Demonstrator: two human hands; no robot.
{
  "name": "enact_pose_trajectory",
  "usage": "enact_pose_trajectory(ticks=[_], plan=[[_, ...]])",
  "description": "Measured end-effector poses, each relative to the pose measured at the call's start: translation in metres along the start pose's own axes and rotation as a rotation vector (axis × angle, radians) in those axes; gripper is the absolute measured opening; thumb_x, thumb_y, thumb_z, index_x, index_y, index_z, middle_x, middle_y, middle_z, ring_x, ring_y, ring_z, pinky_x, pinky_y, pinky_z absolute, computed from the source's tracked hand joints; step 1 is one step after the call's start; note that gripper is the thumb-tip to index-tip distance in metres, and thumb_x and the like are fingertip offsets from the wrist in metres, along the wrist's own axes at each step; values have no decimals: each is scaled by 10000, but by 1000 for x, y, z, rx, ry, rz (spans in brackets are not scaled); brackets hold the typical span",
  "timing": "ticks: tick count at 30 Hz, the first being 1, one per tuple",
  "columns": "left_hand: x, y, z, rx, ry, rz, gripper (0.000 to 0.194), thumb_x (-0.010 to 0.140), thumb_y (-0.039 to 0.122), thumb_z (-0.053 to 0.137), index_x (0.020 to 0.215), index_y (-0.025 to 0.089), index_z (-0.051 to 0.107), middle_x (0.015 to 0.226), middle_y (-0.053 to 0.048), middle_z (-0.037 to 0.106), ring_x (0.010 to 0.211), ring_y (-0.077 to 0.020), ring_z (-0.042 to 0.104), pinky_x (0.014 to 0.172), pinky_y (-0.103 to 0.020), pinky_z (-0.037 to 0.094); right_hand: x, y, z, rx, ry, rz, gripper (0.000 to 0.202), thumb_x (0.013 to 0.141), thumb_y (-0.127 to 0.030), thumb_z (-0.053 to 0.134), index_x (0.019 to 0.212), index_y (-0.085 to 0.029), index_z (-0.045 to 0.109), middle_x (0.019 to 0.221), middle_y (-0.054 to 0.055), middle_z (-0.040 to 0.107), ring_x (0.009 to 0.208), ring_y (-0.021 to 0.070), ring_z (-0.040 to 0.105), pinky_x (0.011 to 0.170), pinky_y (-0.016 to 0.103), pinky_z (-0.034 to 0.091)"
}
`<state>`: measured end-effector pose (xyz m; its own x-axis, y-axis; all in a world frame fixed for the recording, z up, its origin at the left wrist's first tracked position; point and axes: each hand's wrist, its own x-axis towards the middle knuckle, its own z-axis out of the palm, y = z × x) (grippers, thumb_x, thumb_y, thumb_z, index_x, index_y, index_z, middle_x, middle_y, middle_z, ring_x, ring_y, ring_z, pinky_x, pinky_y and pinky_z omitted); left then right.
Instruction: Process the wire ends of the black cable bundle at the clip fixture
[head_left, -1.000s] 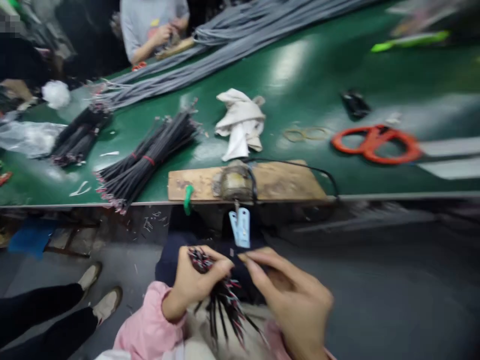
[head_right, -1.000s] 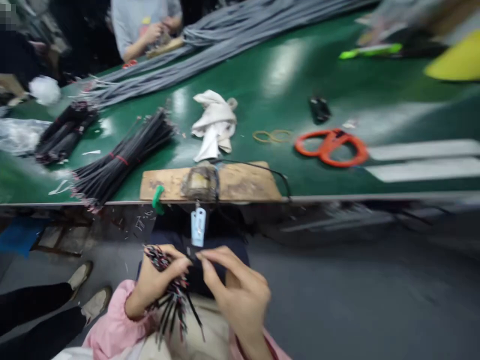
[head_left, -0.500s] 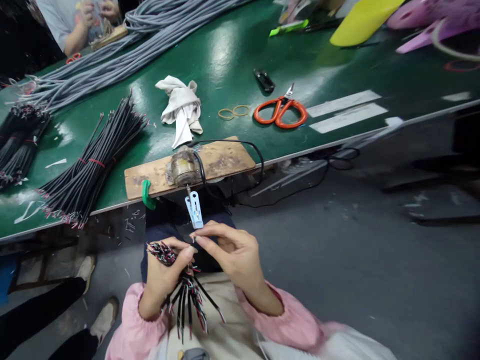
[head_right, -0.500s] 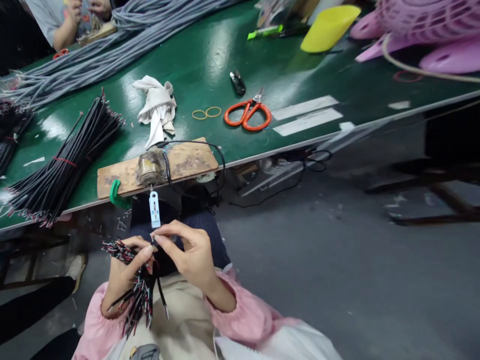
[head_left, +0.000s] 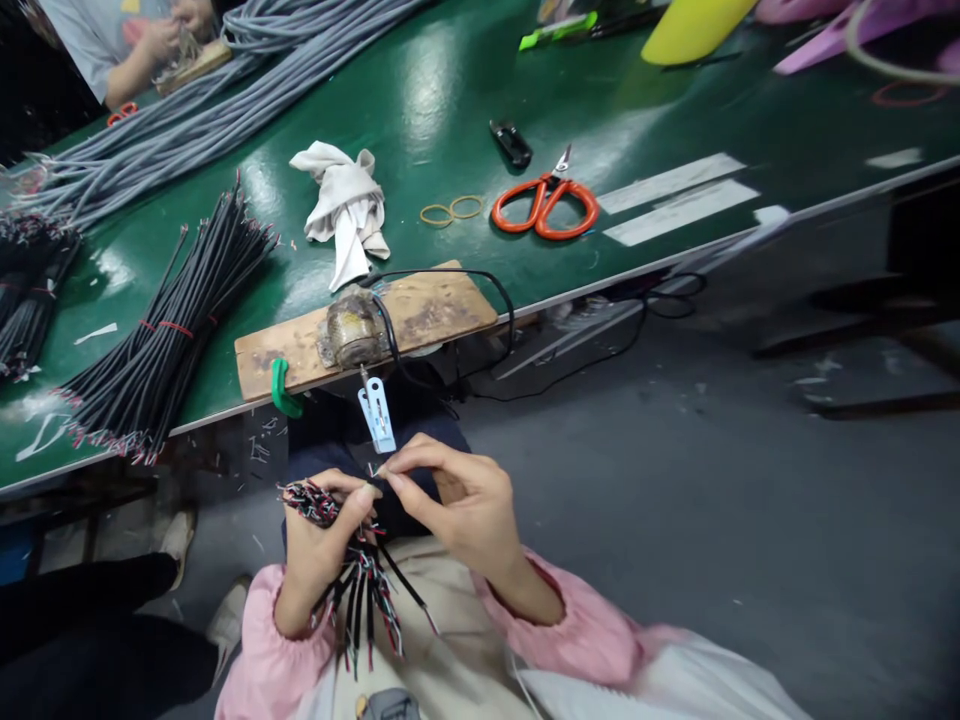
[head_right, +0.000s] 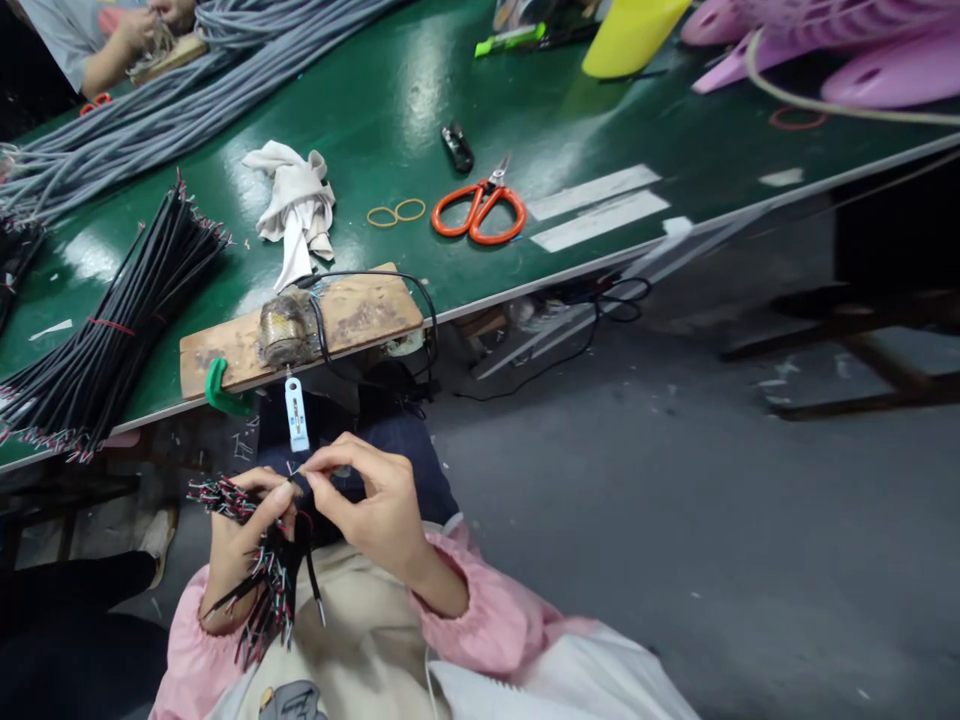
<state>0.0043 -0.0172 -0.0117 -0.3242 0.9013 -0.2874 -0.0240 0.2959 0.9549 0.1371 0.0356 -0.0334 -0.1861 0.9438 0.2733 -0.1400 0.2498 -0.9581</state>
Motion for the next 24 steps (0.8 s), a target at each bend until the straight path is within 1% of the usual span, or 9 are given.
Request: enact_pose_trajectory(ticks=[6,8,9,11,13,15,17,20,24], plan=[[-1,1,1,-7,1,8,273,706,396,786,626,150,699,476,16,596,396,-108,546,429,-214,474,1,4,1,12,-35,44,49,794,-190,686,829,-196,719,753,59,735,657,170,648,615,292,536],[0,1,2,-17,-10,31,258,700,380,795,615,151,712,472,14,603,397,-112,557,428,-216,478,1,6,1,10,-46,13,39,800,-196,694,767,-201,713,720,55,725,660,179,626,626,311,521],[2,1,3,-23,-8,49,239,688,365,803,609,154,722,470,12,608,399,-115,566,427,-216,480,1,7,1,20,-44,13,92,810,-199,688,719,-202,697,683,48,704,652,177,608,623,313,507],[4,3,5,-30,-7,86,186,654,322,820,591,165,742,476,3,631,415,-126,593,438,-220,493,1,10,1,117,-64,86,184,828,-248,687,654,-197,653,635,30,649,626,161,569,606,297,478],[6,6,7,-18,-12,117,147,627,292,829,571,178,755,491,-14,661,435,-140,620,453,-229,512,4,13,1,303,-142,254,262,821,-368,712,650,-190,625,629,11,599,599,138,535,573,269,452],[8,9,8,13,-14,139,132,621,286,831,565,189,762,507,-27,684,451,-151,635,469,-242,531,11,16,2,473,-200,432,336,770,-476,753,674,-183,621,628,-7,563,581,119,510,560,251,436],[8,11,8,35,12,173,123,615,281,837,566,195,765,516,-29,692,460,-155,639,475,-249,541,22,19,3,558,-181,544,377,695,-507,804,688,-174,629,611,-21,537,567,104,478,552,241,412],[9,12,6,17,58,233,91,604,232,842,571,202,762,524,-20,694,486,-154,650,500,-244,551,42,19,7,611,-150,596,427,638,-546,818,633,-163,628,599,-17,529,561,96,445,535,236,386],[13,12,7,-23,89,251,83,586,188,841,580,204,760,547,-11,699,470,-133,628,493,-233,538,59,13,12,579,-207,559,559,632,-710,740,585,-161,649,606,11,569,572,105,483,520,231,390]])
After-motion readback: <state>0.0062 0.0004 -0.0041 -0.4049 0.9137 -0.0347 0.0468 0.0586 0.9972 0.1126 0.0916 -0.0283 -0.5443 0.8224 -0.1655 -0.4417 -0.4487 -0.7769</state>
